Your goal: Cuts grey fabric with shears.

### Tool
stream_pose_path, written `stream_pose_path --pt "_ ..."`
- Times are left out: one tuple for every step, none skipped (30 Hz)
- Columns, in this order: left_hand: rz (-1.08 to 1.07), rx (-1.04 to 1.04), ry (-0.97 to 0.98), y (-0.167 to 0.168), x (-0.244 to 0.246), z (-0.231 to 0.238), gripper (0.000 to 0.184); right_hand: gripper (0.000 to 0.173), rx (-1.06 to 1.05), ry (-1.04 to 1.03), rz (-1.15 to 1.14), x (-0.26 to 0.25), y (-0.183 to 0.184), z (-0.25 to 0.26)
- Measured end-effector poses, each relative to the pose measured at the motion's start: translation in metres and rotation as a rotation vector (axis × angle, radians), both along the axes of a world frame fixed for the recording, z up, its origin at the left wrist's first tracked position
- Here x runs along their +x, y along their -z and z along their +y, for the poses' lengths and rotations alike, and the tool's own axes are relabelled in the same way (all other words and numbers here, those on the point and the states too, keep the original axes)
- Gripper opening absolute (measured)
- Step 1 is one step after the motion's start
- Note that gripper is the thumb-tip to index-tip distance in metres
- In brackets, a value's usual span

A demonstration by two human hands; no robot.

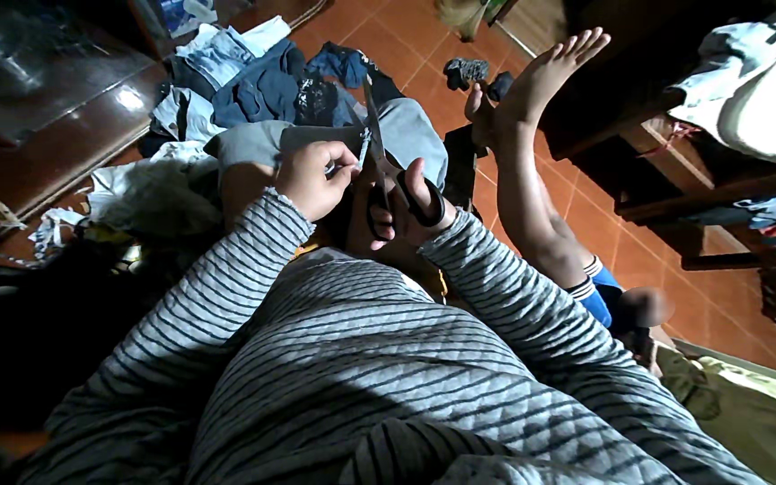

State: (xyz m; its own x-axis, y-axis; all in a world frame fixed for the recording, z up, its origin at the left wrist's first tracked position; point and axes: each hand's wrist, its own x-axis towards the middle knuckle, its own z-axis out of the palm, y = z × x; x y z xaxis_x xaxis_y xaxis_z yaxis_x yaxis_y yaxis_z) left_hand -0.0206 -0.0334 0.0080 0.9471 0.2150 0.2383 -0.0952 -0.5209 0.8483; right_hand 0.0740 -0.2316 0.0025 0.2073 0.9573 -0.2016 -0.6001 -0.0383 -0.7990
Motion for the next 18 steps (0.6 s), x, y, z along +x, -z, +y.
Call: stream_pose_path --pt "-0.004 0.002 -0.003 0.001 0.000 0.000 0.013 0.070 0.002 0.009 0.008 -0.002 -0.001 -0.001" --pt "-0.006 0.001 -0.004 0.003 0.000 0.000 0.013 0.068 0.000 0.017 0.017 -0.003 -0.001 -0.001" --pt "-0.005 0.005 -0.003 0.004 0.000 0.000 0.013 0.068 -0.009 0.026 0.014 -0.005 0.000 -0.002" --pt "-0.011 0.015 -0.004 0.004 -0.001 -0.001 0.013 0.068 -0.018 0.033 0.000 -0.005 0.001 -0.002" --pt "-0.020 0.032 -0.005 0.004 -0.002 -0.001 0.012 0.068 -0.022 0.035 -0.024 -0.005 0.003 -0.002" --pt "-0.029 0.052 -0.003 0.003 -0.002 -0.002 0.012 0.070 -0.026 0.037 -0.058 -0.004 0.006 -0.001" --pt "-0.034 0.073 0.002 0.001 -0.003 -0.003 0.012 0.071 -0.027 0.035 -0.099 -0.004 0.008 0.000" --pt "-0.029 0.097 0.014 -0.001 -0.004 -0.004 0.012 0.072 -0.008 0.031 -0.122 -0.003 0.010 0.002" --pt "-0.026 0.122 0.027 -0.004 -0.005 -0.005 0.013 0.072 0.024 0.032 -0.125 -0.003 0.012 0.004" --pt "-0.036 0.141 0.034 -0.005 -0.006 -0.006 0.014 0.072 0.051 0.038 -0.117 -0.002 0.014 0.005" --pt "-0.043 0.153 0.035 -0.005 -0.006 -0.007 0.014 0.073 0.071 0.040 -0.102 -0.002 0.015 0.007" --pt "-0.050 0.160 0.030 -0.005 -0.007 -0.007 0.014 0.075 0.084 0.038 -0.068 -0.002 0.017 0.007" --pt "-0.051 0.160 0.026 -0.006 -0.007 -0.007 0.014 0.075 0.098 0.023 -0.032 -0.002 0.018 0.007" --pt "-0.055 0.159 0.021 -0.005 -0.007 -0.007 0.013 0.074 0.100 0.013 -0.013 -0.001 0.018 0.006" --pt "-0.058 0.156 0.019 -0.004 -0.008 -0.007 0.013 0.072 0.088 0.013 -0.007 -0.002 0.017 0.005" --pt "-0.059 0.155 0.023 -0.004 -0.008 -0.007 0.013 0.070 0.047 0.033 -0.013 -0.004 0.013 0.004" --pt "-0.061 0.151 0.032 -0.004 -0.009 -0.008 0.013 0.070 -0.014 0.075 -0.024 -0.008 0.007 0.003" --pt "-0.071 0.150 0.045 -0.003 -0.010 -0.010 0.014 0.070 -0.054 0.116 -0.025 -0.011 0.004 0.003"
